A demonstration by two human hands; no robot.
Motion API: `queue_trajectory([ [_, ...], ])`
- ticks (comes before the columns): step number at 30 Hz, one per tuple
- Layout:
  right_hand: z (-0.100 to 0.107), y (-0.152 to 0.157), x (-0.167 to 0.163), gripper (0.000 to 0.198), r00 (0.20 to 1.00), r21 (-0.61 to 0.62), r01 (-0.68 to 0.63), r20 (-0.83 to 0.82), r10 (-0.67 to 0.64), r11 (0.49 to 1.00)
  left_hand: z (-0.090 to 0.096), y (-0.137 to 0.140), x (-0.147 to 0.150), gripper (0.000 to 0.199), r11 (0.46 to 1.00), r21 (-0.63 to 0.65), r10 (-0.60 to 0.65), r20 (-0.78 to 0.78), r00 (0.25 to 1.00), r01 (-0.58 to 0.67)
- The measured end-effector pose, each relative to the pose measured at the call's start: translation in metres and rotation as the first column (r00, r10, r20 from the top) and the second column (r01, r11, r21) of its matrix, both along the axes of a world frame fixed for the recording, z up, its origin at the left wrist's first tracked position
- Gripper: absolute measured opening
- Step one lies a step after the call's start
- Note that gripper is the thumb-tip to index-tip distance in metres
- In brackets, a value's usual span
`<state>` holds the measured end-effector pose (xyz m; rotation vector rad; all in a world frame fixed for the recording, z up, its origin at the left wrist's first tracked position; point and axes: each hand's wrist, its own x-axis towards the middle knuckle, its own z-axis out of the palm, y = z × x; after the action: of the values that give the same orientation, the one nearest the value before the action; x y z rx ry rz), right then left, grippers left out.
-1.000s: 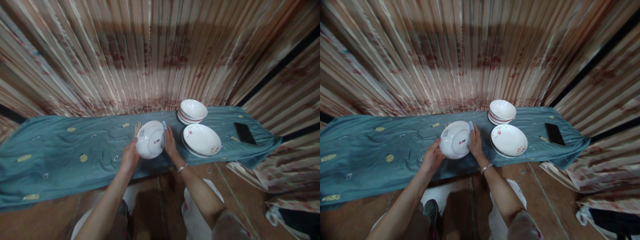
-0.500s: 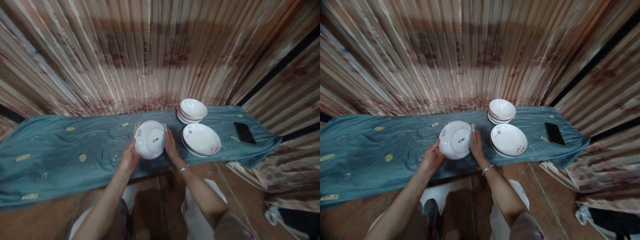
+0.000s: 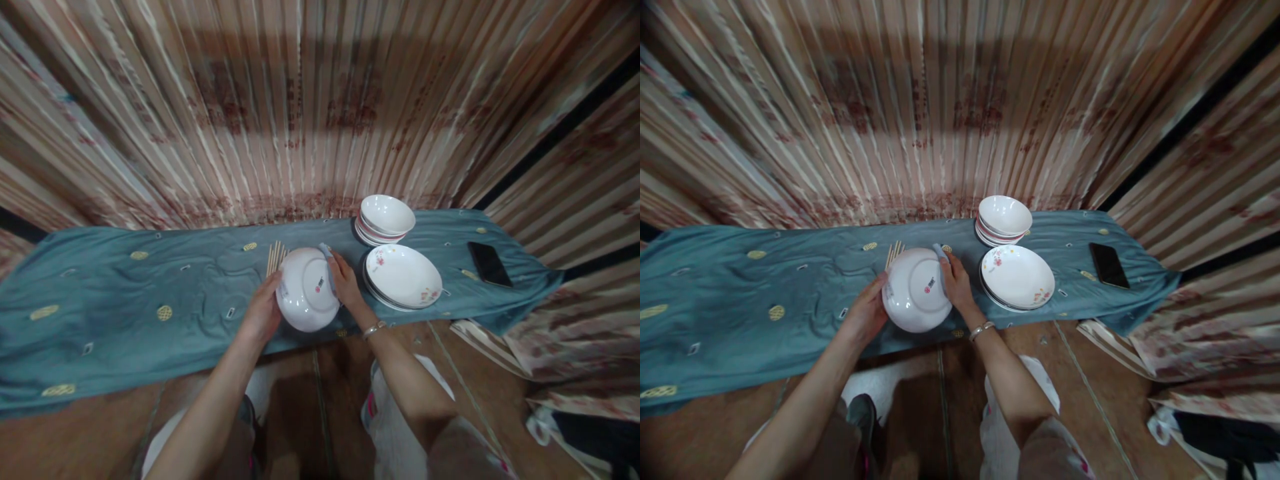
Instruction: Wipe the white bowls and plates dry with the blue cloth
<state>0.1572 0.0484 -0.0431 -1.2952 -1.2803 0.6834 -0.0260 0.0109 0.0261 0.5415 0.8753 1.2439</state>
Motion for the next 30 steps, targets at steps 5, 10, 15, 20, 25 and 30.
queue_trajectory([
  [5,-0.004,-0.002,-0.001,0.054,0.996,0.001,-0.048,0.079,0.048,0.999,0.003,0.000,-0.002,0.026,0.998,-0.063,-0.007,-0.020,1.000,0.006],
  [10,-0.006,-0.002,-0.002,0.053,0.992,-0.002,-0.098,0.075,0.098,0.995,0.010,0.001,-0.002,0.003,0.988,-0.135,0.083,0.014,0.996,-0.080],
  [15,-0.006,-0.003,-0.003,0.061,0.989,-0.065,-0.150,-0.011,0.150,0.986,0.013,0.007,-0.006,0.010,0.969,-0.177,0.177,0.028,0.984,-0.170],
  [20,-0.005,-0.011,-0.013,0.072,0.991,-0.123,-0.108,-0.095,0.097,0.987,0.011,0.017,-0.012,0.021,0.937,-0.223,0.286,0.051,0.957,-0.269],
  [25,-0.010,-0.036,-0.030,0.074,0.994,-0.095,-0.104,-0.032,0.101,0.990,0.013,0.024,-0.014,0.022,0.910,-0.254,0.360,0.090,0.929,-0.328],
  [30,-0.015,-0.069,-0.047,0.064,0.954,-0.022,-0.114,0.278,0.116,0.993,0.013,0.024,-0.012,0.025,0.914,-0.262,0.346,0.109,0.932,-0.309],
])
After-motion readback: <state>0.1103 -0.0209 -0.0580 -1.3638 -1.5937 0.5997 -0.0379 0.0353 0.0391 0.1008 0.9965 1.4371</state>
